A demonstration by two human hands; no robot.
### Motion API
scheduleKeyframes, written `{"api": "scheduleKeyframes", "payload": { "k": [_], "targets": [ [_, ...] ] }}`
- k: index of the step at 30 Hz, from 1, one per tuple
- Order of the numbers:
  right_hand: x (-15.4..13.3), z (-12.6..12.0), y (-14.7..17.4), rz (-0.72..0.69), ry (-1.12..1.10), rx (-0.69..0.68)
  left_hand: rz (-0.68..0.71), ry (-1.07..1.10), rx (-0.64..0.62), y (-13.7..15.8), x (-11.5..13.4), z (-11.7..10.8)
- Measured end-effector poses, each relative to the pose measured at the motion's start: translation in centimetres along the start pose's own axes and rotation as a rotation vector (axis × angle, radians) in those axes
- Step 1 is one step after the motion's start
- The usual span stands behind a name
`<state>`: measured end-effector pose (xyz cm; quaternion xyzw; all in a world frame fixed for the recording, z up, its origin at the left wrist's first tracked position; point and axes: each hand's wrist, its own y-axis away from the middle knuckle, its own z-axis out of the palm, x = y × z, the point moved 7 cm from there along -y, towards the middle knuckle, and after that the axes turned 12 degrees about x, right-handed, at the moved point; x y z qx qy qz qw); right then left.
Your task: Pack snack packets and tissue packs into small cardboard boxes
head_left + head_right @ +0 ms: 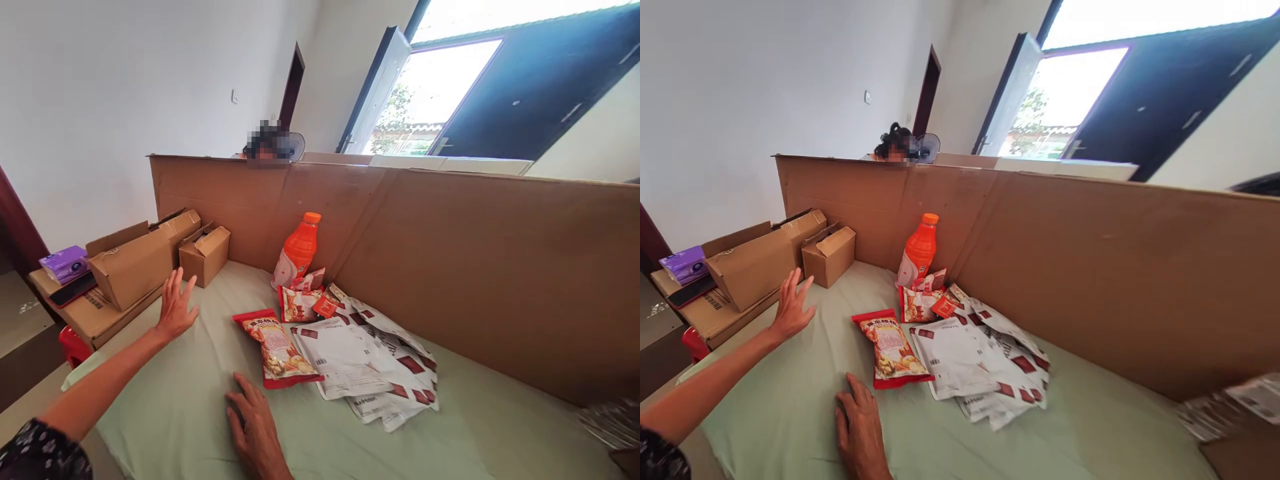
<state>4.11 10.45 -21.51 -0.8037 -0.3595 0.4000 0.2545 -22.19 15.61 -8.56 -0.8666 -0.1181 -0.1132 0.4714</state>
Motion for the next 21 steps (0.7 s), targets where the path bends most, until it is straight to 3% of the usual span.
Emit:
{"api": "scheduleKeyframes", "payload": {
  "k": [4, 7, 10, 14, 18, 21],
  "targets": [
    [0.0, 0.0, 0.1, -0.015, -0.024, -0.027, -0.165, -0.024, 0.242, 2.1, -5.3, -9.2],
    [0.1, 0.1, 0.1, -0.003, -0.061, -0.032, -0.353, -0.034, 0.373, 1.5, -9.9, -12.0],
    [0.2, 0.5, 0.2, 0.024, -0.091, -0.041, -0.464, -0.001, 0.394, 0.6, -12.1, -10.9],
    [-0.1, 0.7, 0.0, 0.026, -0.088, -0.029, -0.516, 0.031, 0.385, 1.0, -11.9, -9.6],
    [-1.2, 0.1, -1.2, 0.019, -0.061, -0.080, -0.484, 0.069, 0.276, 4.3, -9.1, -9.4],
    [-2.3, -0.2, -2.7, 0.023, -0.039, -0.159, -0.361, 0.149, 0.070, 7.3, -4.6, -7.1]
  ]
}}
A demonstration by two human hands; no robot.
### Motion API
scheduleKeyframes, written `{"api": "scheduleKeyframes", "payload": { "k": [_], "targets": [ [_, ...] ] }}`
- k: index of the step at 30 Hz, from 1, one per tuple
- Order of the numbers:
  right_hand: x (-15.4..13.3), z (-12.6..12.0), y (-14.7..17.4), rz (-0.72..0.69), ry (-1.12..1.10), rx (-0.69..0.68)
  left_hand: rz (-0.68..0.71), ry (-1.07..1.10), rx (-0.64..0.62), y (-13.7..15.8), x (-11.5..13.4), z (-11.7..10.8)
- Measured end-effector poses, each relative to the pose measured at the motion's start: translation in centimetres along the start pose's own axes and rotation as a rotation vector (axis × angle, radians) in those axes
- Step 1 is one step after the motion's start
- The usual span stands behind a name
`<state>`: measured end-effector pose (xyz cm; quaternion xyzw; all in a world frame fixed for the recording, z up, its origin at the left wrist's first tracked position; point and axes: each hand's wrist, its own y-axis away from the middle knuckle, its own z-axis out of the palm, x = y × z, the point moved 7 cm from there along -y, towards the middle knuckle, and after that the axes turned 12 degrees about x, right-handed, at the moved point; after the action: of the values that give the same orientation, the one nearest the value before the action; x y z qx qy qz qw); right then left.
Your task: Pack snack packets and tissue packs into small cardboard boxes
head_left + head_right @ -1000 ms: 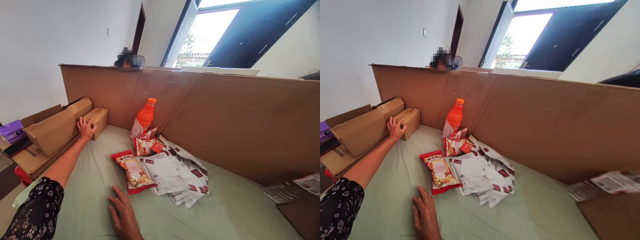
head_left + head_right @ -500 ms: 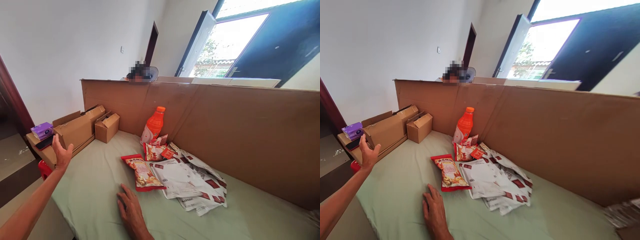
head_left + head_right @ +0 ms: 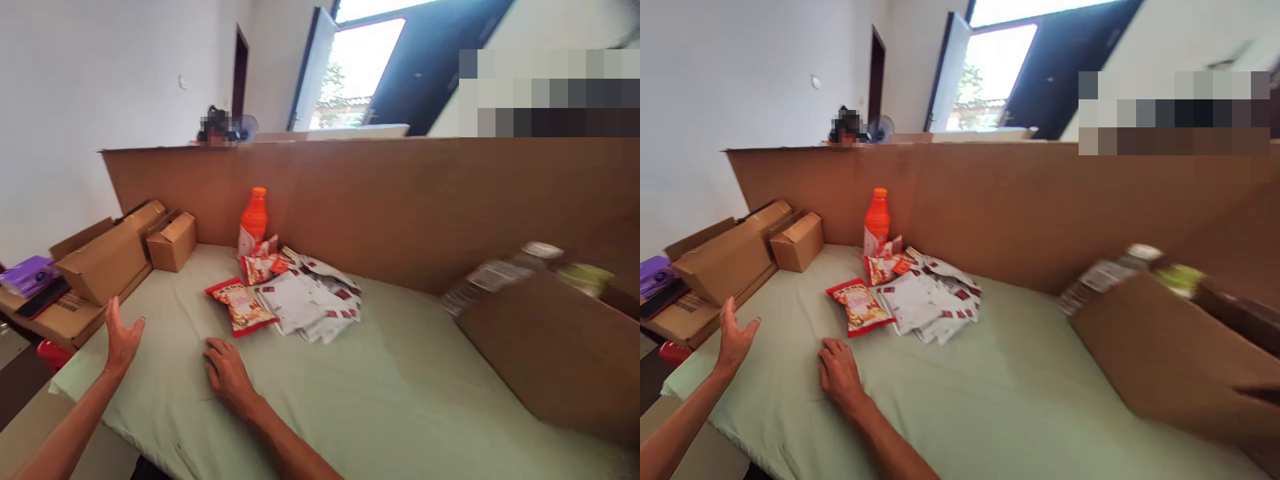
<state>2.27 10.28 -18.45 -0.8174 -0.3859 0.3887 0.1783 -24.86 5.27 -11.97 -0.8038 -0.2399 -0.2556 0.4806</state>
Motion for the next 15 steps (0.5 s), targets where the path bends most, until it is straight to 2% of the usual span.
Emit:
{"api": "scheduleKeyframes", "payload": {
  "k": [3, 6, 8, 11, 13, 15],
  "targets": [
    [-0.7, -0.2, -1.3, 0.021, 0.025, -0.052, 0.153, 0.083, -0.276, 3.8, 4.3, 4.6],
    [-1.3, -0.6, -1.4, -0.006, 0.055, -0.088, 0.306, 0.157, -0.450, 5.4, 9.4, 9.6],
    [-2.2, -1.6, -0.3, -0.098, 0.093, -0.119, 0.402, 0.192, -0.525, 5.6, 12.5, 12.6],
    [-3.2, -4.5, 2.7, -0.228, 0.167, -0.116, 0.523, 0.246, -0.623, 6.0, 16.4, 16.1],
    [-3.3, -6.6, 4.7, -0.267, 0.214, -0.089, 0.568, 0.287, -0.646, 6.2, 18.2, 17.6],
    [-3.0, -8.2, 6.1, -0.307, 0.266, -0.084, 0.570, 0.324, -0.613, 6.1, 19.5, 18.5]
  ]
}}
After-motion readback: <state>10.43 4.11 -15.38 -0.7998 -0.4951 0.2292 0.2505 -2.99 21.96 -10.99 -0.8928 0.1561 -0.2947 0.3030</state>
